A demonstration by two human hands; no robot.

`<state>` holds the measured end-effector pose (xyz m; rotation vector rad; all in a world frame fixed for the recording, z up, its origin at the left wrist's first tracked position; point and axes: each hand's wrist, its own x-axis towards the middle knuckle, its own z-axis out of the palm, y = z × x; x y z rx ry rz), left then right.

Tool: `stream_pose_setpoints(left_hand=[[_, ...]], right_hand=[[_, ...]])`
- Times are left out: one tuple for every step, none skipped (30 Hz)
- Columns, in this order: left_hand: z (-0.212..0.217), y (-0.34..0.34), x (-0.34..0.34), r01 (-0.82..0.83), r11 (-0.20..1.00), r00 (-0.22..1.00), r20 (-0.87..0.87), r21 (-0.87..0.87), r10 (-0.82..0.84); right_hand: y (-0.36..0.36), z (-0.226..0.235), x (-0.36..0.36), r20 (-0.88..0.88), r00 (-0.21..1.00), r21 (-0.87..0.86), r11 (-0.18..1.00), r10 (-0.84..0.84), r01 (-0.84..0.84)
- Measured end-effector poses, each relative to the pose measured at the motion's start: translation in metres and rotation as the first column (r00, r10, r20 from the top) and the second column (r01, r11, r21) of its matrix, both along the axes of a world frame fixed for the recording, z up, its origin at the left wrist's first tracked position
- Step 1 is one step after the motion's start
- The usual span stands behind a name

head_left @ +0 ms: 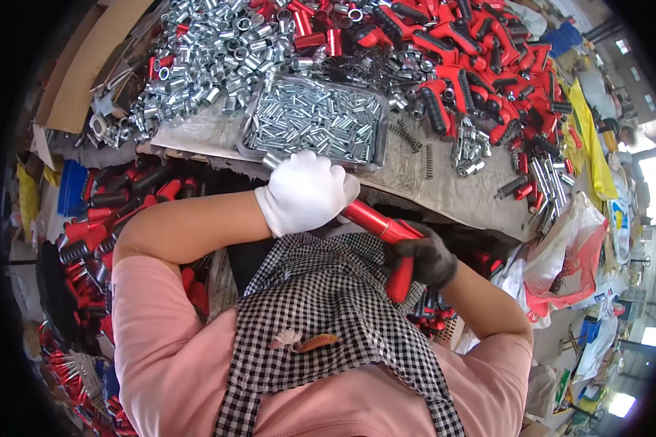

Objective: Assembling pliers by sliding red plastic grips onto the metal handles at a workstation.

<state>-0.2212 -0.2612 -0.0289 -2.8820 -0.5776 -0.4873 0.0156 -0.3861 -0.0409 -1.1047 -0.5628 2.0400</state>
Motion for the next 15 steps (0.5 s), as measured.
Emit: stream_pose_setpoints(left_hand=[[-0.004, -0.001, -0.001, -0.016, 0.998, 1.000, 0.024, -0.059, 0.018], [0.010, -0.003, -0.001, -0.096, 0.858, 0.986, -0.165, -0.505, 0.013], [0.004, 0.000, -0.006, -0.145, 0.517, 0.955, -0.257, -0.843, -0.150], [-0.004, 0.002, -0.010, -0.243, 0.062, 0.909, -0.250, -0.968, -0.334], [-0.008, -0.005, -0.009, -0.376, -0.021, 0.861, -0.341, -0.926, -0.378], [-0.009, -0.010, -0.009, -0.293, 0.427, 0.886, -0.410, -0.856, -0.215], [-0.009, -0.013, -0.009, -0.215, 0.787, 0.918, -0.394, -0.579, -0.038], [-0.009, -0.009, -0.006, -0.164, 0.911, 0.961, -0.271, -0.378, 0.060], [-0.005, -0.008, -0.005, -0.082, 0.972, 0.987, -0.156, -0.222, 0.048], [-0.005, -0.009, -0.006, -0.079, 0.972, 0.987, -0.157, -0.223, 0.044], [-0.005, -0.013, -0.006, -0.141, 0.924, 0.983, -0.163, -0.356, 0.087], [-0.005, -0.015, -0.005, -0.197, 0.854, 0.976, -0.175, -0.481, 0.127], [-0.005, -0.010, -0.006, -0.199, 0.648, 0.951, -0.304, -0.735, -0.053], [-0.007, -0.011, -0.008, -0.240, 0.324, 0.935, -0.308, -0.915, -0.176], [-0.014, -0.013, -0.011, -0.285, -0.045, 0.920, -0.260, -0.958, -0.293]], right_hand=[[0.001, -0.003, 0.000, -0.004, 1.000, -0.002, 1.000, 0.005, -0.005], [0.000, -0.003, -0.001, 0.155, 0.987, 0.150, 0.986, 0.043, -0.066], [0.000, -0.002, -0.002, 0.311, 0.949, 0.289, 0.946, 0.055, -0.149], [-0.001, -0.001, -0.003, 0.458, 0.888, 0.407, 0.879, 0.039, -0.249], [0.000, 0.001, -0.003, 0.592, 0.806, 0.499, 0.790, -0.010, -0.356], [0.001, 0.002, -0.002, 0.701, 0.708, 0.557, 0.683, -0.083, -0.472], [0.002, 0.003, -0.001, 0.781, 0.600, 0.579, 0.563, -0.176, -0.589], [0.001, 0.002, -0.001, 0.780, 0.601, 0.580, 0.565, -0.176, -0.587], [0.000, 0.000, 0.001, 0.653, 0.757, 0.502, 0.759, -0.019, -0.414], [-0.001, -0.002, 0.003, 0.457, 0.886, 0.338, 0.906, 0.079, -0.255], [0.000, -0.001, 0.005, 0.222, 0.968, 0.109, 0.984, 0.116, -0.143], [0.003, 0.005, 0.001, 0.765, 0.638, 0.416, 0.823, -0.087, -0.387], [0.003, 0.005, 0.000, 0.768, 0.635, 0.414, 0.821, -0.082, -0.394], [0.002, 0.005, -0.001, 0.741, 0.671, 0.375, 0.841, -0.020, -0.389], [0.001, 0.003, -0.003, 0.709, 0.704, 0.333, 0.861, 0.040, -0.384]])
